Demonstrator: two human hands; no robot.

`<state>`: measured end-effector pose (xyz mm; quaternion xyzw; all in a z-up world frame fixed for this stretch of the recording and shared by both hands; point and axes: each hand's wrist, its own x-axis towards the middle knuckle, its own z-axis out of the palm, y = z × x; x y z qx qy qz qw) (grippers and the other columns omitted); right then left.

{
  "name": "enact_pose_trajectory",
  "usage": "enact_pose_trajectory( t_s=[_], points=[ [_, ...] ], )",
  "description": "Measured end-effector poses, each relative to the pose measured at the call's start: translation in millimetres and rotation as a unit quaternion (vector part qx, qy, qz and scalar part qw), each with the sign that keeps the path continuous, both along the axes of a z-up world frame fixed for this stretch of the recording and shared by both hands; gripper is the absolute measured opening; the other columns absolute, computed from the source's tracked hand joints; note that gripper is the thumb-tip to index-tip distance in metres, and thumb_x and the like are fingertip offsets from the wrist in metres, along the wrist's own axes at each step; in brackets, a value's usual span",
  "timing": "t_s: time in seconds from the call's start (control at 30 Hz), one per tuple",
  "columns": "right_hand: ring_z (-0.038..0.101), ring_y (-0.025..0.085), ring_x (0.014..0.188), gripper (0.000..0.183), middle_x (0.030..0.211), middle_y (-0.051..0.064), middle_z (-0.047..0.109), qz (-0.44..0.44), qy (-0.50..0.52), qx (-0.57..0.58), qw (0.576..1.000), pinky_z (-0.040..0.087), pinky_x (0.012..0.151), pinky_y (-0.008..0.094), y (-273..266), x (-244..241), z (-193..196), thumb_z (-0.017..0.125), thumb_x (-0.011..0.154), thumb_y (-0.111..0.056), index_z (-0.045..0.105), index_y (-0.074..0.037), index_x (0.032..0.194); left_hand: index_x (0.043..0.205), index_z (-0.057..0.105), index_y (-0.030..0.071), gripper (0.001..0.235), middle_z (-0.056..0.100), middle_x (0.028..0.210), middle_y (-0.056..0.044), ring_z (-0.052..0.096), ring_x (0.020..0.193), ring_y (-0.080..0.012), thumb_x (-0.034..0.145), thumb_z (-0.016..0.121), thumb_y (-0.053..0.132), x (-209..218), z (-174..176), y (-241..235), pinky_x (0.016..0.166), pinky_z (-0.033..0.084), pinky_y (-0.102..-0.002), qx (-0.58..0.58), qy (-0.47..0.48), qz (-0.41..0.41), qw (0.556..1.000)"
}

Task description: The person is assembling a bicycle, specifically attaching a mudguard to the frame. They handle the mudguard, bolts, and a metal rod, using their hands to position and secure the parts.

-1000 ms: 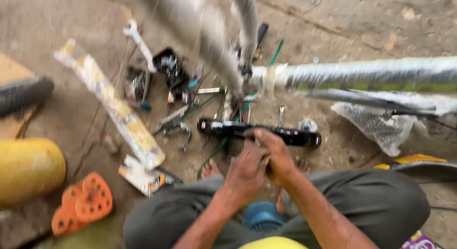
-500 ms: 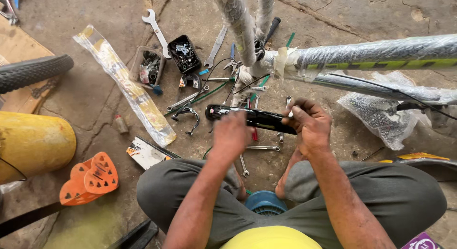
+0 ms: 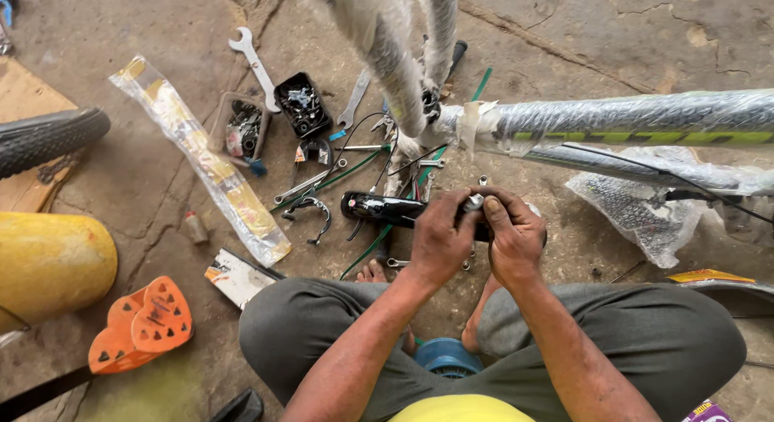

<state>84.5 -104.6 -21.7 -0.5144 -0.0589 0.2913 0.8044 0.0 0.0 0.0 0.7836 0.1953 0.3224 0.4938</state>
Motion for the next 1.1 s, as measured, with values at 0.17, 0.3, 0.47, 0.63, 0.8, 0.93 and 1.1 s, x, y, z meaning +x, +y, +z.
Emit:
enact_pose_trajectory(
  t_s=[0.17,0.3,0.47,0.63,0.8,0.93,1.1],
  points=[
    [0.072,0.017,0.088,0.017,0.102,0.008,0.073,-0.001,0.026,0.007,1.000,0.062,0.081,0.032,-3,19,1,0.064,0.099,-0.002,0.067,0.001,0.115,0.113,0.069,0.003,0.025,0.073,0.099,-0.013,0.074,0.089,-0.0258,0.090,0.078,0.006,8,4,8,0.078,0.058,-0.036,-0.070,-0.021,0.007,0.997],
    [0.070,0.014,0.081,0.013,0.095,0.008,0.073,0.000,0.045,-0.006,0.999,0.060,0.074,0.028,-9,16,-9,0.063,0.103,-0.007,0.069,0.000,0.111,0.113,0.069,0.002,0.024,0.073,0.097,-0.012,0.074,0.086,-0.0233,0.091,0.077,0.006,8,15,5,0.076,0.058,-0.033,-0.075,-0.004,-0.007,0.997],
    [0.068,0.009,0.080,0.015,0.095,0.004,0.072,0.008,-0.001,-0.038,0.999,0.058,0.073,0.024,-12,14,-17,0.066,0.102,-0.012,0.070,0.000,0.111,0.113,0.069,0.001,0.023,0.074,0.101,-0.013,0.074,0.089,-0.0238,0.091,0.077,0.006,5,18,6,0.076,0.059,-0.032,-0.064,-0.013,-0.038,0.997],
    [0.059,0.007,0.071,0.017,0.083,0.001,0.067,0.017,-0.060,-0.098,0.993,0.051,0.063,0.022,-11,9,-20,0.067,0.104,-0.018,0.071,-0.002,0.108,0.113,0.072,-0.001,0.022,0.075,0.103,-0.014,0.074,0.092,-0.0244,0.093,0.076,0.004,3,16,4,0.080,0.060,-0.033,-0.032,-0.051,-0.032,0.998],
    [0.061,0.008,0.069,0.016,0.083,0.001,0.068,-0.003,0.037,-0.006,0.999,0.052,0.061,0.023,-10,8,-17,0.067,0.103,-0.018,0.068,-0.002,0.105,0.112,0.073,-0.001,0.022,0.076,0.104,-0.014,0.074,0.093,-0.0242,0.091,0.077,0.004,3,16,1,0.081,0.060,-0.033,-0.050,-0.060,-0.038,0.996],
    [0.067,0.011,0.080,0.015,0.095,0.005,0.071,0.010,0.002,-0.007,1.000,0.058,0.072,0.025,-10,10,-2,0.065,0.100,-0.011,0.067,-0.002,0.112,0.112,0.073,0.000,0.020,0.076,0.104,-0.013,0.076,0.092,-0.0233,0.092,0.076,0.004,4,18,4,0.082,0.060,-0.032,-0.061,-0.050,-0.041,0.996],
    [0.072,0.016,0.090,0.017,0.104,0.009,0.073,0.042,0.002,0.063,0.997,0.063,0.082,0.031,-12,11,14,0.065,0.097,-0.003,0.066,-0.001,0.114,0.112,0.072,-0.001,0.019,0.076,0.101,-0.013,0.075,0.090,-0.0228,0.094,0.075,0.004,5,20,3,0.079,0.059,-0.032,-0.035,-0.052,-0.023,0.998]
  ],
)
